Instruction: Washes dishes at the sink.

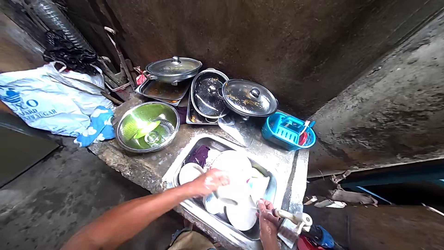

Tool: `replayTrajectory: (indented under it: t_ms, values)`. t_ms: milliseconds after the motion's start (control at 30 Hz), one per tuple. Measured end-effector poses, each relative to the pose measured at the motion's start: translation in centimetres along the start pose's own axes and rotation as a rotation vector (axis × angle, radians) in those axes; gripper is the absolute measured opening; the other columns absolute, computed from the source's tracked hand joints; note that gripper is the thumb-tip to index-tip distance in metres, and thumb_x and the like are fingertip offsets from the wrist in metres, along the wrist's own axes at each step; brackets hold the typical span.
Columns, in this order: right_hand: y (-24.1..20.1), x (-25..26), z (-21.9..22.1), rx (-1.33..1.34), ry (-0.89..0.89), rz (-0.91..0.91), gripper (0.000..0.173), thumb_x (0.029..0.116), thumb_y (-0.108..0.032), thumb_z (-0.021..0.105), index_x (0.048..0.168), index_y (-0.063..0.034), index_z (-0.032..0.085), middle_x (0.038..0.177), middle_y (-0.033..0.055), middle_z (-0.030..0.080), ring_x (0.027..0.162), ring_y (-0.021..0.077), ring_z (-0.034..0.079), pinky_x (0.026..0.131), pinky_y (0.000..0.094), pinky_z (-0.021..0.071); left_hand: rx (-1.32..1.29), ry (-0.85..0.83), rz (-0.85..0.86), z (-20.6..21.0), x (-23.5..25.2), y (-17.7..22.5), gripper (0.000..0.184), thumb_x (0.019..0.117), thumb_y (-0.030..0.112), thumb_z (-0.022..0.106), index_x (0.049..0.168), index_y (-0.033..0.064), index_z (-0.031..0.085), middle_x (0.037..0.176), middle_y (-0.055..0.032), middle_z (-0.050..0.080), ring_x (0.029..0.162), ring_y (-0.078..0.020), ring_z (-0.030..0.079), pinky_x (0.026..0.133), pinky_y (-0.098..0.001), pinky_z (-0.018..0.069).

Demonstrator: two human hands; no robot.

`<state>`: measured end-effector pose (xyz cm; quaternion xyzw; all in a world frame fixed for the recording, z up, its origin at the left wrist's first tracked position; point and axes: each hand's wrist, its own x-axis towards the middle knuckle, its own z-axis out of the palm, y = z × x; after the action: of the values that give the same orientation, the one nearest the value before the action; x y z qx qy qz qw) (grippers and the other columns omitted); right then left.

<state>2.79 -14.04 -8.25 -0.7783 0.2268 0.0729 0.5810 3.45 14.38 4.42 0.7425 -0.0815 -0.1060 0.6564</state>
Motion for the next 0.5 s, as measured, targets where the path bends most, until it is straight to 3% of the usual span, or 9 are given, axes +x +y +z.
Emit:
replayTrajectory:
  t_ms: [33, 100, 233, 300, 367, 500]
  values:
    - [0.1, 0.0, 0.1, -0.105, -0.043, -0.034, 0.03, 0.0996, -0.018, 0.063, 0.117, 0.0067, 0.064, 0.108, 0.0215, 0.067, 0.098, 0.0271, 0.065, 0.084, 0.0463, 0.0551, -0.073, 0.172, -0.039, -2.4, -0.7, 1.0, 0.02, 0.1007, 0.011, 0.054, 0.103, -0.0038, 0.068, 0.093, -0.0023, 0.068, 0.088, -0.0042, 0.064, 0.085, -0.0276, 0.0544]
    - [0.4, -0.1, 0.2, -0.252, -0.103, -0.109, 0.036, 0.098, -0.018, 0.067, 0.122, 0.0085, 0.065, 0.116, 0.0266, 0.068, 0.111, 0.0345, 0.065, 0.1, 0.0527, 0.0504, -0.232, 0.543, -0.105, -7.4, -1.6, 2.9, 0.022, 0.1059, 0.01, 0.047, 0.113, -0.0035, 0.063, 0.1, -0.0058, 0.07, 0.092, -0.0113, 0.068, 0.086, -0.0342, 0.0593]
    - [0.3, -0.1, 0.4, -0.402, -0.131, -0.142, 0.04, 0.0979, -0.017, 0.067, 0.129, 0.0081, 0.062, 0.124, 0.0283, 0.065, 0.121, 0.0383, 0.062, 0.108, 0.0539, 0.0455, -0.33, 1.131, -0.154, -18.0, -1.9, 2.2, 0.037, 0.1105, 0.027, 0.046, 0.134, -0.0006, 0.055, 0.123, -0.0147, 0.063, 0.11, -0.0196, 0.064, 0.096, -0.0407, 0.0542]
    - [-0.3, -0.2, 0.5, -0.545, -0.162, -0.128, 0.045, 0.0987, -0.021, 0.067, 0.135, 0.0054, 0.06, 0.132, 0.0279, 0.063, 0.126, 0.0398, 0.059, 0.111, 0.056, 0.0429, -0.356, 1.301, -0.178, -22.2, -1.3, -0.2, 0.042, 0.1102, 0.029, 0.047, 0.139, -0.0016, 0.051, 0.135, -0.0184, 0.058, 0.121, -0.0229, 0.059, 0.102, -0.0427, 0.0505]
    - [-0.7, -0.2, 0.7, -0.632, -0.186, -0.133, 0.05, 0.0997, -0.023, 0.066, 0.14, 0.0052, 0.056, 0.139, 0.0274, 0.059, 0.132, 0.0396, 0.056, 0.114, 0.0547, 0.0402, -0.384, 1.406, -0.225, -25.0, -0.2, -2.6, 0.041, 0.1097, 0.026, 0.049, 0.14, -0.0021, 0.049, 0.137, -0.0199, 0.055, 0.121, -0.0252, 0.059, 0.101, -0.0445, 0.051]
    - [-0.1, 0.6, 1.5, -0.751, -0.16, -0.141, 0.054, 0.1001, -0.03, 0.066, 0.138, 0.006, 0.057, 0.138, 0.0268, 0.061, 0.133, 0.0383, 0.056, 0.115, 0.0534, 0.0399, -0.428, 1.404, -0.373, -26.7, 1.3, -5.1, 0.049, 0.105, 0.015, 0.055, 0.148, -0.0005, 0.039, 0.141, -0.0209, 0.052, 0.12, -0.0282, 0.058, 0.097, -0.0467, 0.0536]
